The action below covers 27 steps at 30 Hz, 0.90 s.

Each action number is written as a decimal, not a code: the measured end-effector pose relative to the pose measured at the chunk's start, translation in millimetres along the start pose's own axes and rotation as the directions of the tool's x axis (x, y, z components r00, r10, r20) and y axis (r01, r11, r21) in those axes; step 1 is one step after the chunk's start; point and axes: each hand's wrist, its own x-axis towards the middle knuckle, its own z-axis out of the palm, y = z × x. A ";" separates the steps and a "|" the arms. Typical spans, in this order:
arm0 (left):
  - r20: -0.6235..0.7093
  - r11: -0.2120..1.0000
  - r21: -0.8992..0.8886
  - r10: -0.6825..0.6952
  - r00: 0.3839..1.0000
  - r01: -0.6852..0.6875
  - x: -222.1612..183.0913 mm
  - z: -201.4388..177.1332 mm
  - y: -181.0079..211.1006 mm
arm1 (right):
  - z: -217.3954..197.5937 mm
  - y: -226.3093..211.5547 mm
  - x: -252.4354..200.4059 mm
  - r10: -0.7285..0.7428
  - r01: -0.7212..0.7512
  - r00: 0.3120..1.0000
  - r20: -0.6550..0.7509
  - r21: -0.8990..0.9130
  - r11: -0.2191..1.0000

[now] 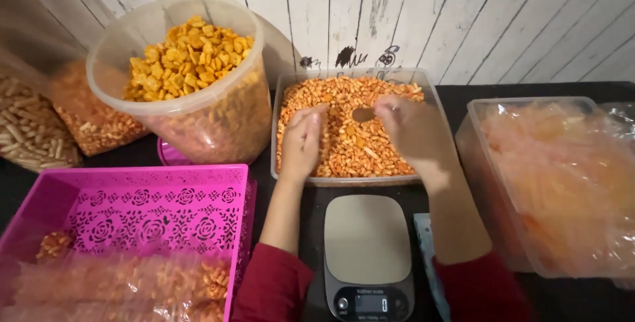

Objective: The person scoops orange puffed snacks from a large container into small plastic bags, weighs each bag on a digital scale, and places the filled bags into a pink basket. The process is repeated multiple times with consistent portion sizes.

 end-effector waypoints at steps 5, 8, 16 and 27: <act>-0.121 0.980 -0.168 -0.129 0.984 0.108 0.3 4.5 2.3 | 40.2 22.1 -50.3 -0.040 0.036 0.999 -0.014 -0.218 0.975; -0.093 0.939 -0.287 -0.223 0.970 0.188 -5.5 8.9 15.0 | 61.4 45.4 -69.5 -0.119 0.117 0.993 0.017 -0.361 0.925; 0.052 0.905 -0.368 -0.208 0.977 0.212 -45.7 15.5 50.9 | 70.9 65.7 -94.3 -0.278 0.251 0.955 -0.103 -0.220 0.943; 0.234 0.964 0.033 -0.263 0.936 0.262 -128.5 11.1 83.4 | 49.1 26.5 -162.3 0.197 -0.206 0.978 0.066 0.436 0.876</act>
